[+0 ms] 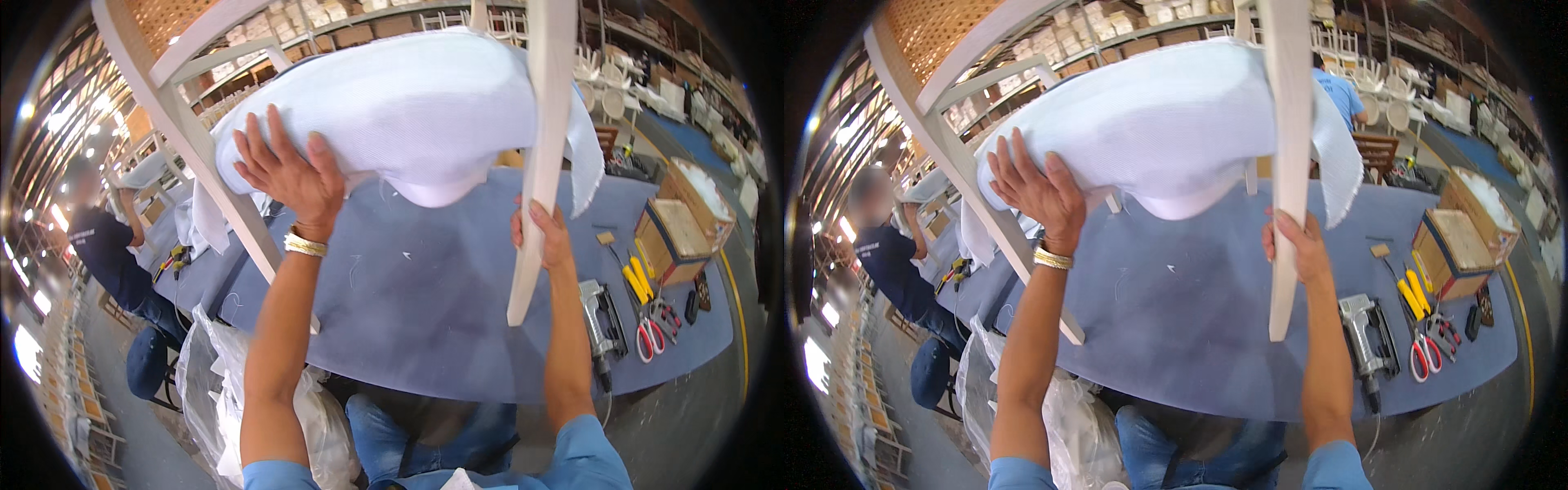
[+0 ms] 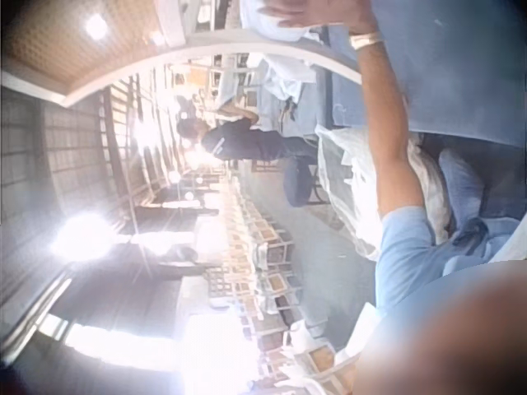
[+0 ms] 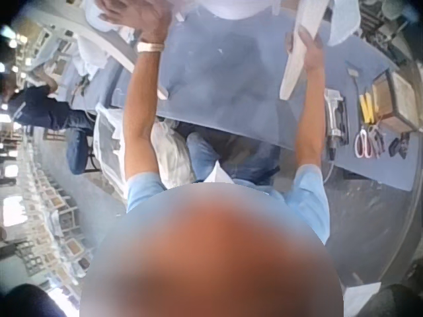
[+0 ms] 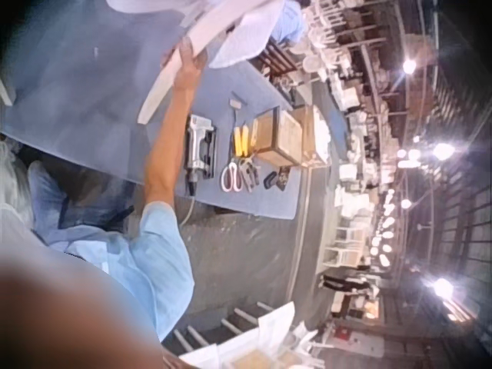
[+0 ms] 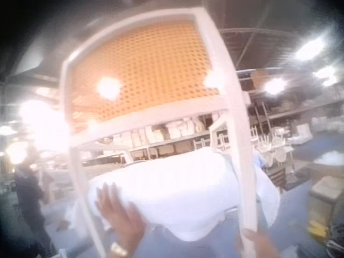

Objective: The person staples white fabric to the underside of a chair seat using a pneumatic staple gun, then trims excess fabric with scissors. The person repeats this process around the edges of the seat, adjusting and smoothing the fabric between stapling.

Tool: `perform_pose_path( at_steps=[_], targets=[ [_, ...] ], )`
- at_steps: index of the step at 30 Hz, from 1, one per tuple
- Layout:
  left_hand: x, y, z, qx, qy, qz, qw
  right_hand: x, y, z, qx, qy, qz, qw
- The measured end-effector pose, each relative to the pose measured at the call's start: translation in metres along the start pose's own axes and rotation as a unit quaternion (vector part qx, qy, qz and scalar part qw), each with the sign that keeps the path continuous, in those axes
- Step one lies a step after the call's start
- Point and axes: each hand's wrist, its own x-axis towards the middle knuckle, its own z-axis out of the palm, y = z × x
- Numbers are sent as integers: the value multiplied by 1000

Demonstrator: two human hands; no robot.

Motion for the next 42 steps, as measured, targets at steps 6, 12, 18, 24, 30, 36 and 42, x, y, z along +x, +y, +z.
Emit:
perform_pose_path(
  at_steps=[6,12,18,24,30,36,42],
  targets=[
    [-1,-50,32,-145,-37,8,989,-53,-8,78,-96,123,0,988],
    [16,-191,52,-375,-277,-452,760,-79,72,241,-226,10,-46,973],
    [46,-140,-27,-410,-317,-396,758,-37,122,340,-149,61,-100,982],
    [56,-44,-140,-347,-138,-389,842,-36,121,341,-178,51,-80,979],
    [27,7,-163,-278,-247,-325,869,-32,138,319,-193,-9,-186,963],
    [28,32,-192,-422,-337,-357,762,-54,111,292,-165,-45,-205,964],
    [-18,22,-195,-326,-328,-235,855,-65,99,293,-165,-30,-162,972]
  ],
)
